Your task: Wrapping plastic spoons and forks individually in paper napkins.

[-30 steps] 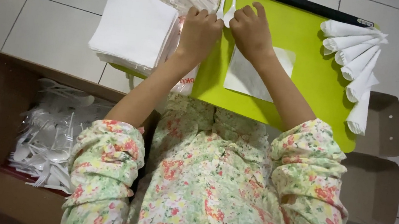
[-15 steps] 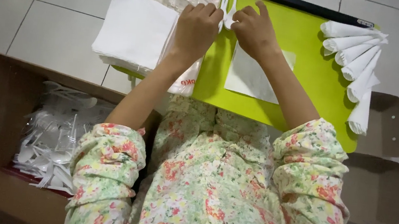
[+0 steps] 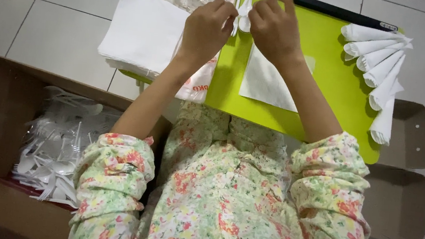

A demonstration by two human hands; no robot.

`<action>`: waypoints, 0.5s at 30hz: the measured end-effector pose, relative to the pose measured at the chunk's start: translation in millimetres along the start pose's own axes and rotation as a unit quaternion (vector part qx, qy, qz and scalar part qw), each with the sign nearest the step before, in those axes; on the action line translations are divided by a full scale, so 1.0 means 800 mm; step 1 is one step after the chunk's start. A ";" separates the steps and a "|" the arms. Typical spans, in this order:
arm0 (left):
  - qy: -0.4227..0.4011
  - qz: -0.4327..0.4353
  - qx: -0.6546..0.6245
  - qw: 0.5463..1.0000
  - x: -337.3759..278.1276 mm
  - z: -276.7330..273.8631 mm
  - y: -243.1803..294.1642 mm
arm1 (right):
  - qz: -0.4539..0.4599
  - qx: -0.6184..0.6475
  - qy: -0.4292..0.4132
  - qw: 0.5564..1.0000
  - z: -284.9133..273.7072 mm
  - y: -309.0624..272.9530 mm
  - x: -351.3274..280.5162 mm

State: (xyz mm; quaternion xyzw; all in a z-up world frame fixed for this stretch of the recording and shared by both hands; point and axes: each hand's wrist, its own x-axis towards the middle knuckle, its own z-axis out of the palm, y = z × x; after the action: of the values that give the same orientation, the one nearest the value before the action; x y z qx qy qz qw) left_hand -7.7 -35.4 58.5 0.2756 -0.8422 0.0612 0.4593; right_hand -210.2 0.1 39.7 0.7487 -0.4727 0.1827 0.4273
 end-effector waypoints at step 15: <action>-0.103 -0.157 -0.561 0.806 0.018 -0.057 0.038 | 0.159 0.566 -0.038 0.808 -0.135 0.013 0.032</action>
State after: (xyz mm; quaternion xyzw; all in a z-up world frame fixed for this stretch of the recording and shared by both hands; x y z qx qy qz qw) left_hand 4.4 0.7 100.4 0.1033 -0.7172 -0.5241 0.4474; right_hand -192.5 71.9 123.4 0.7790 -0.4135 0.4543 -0.1260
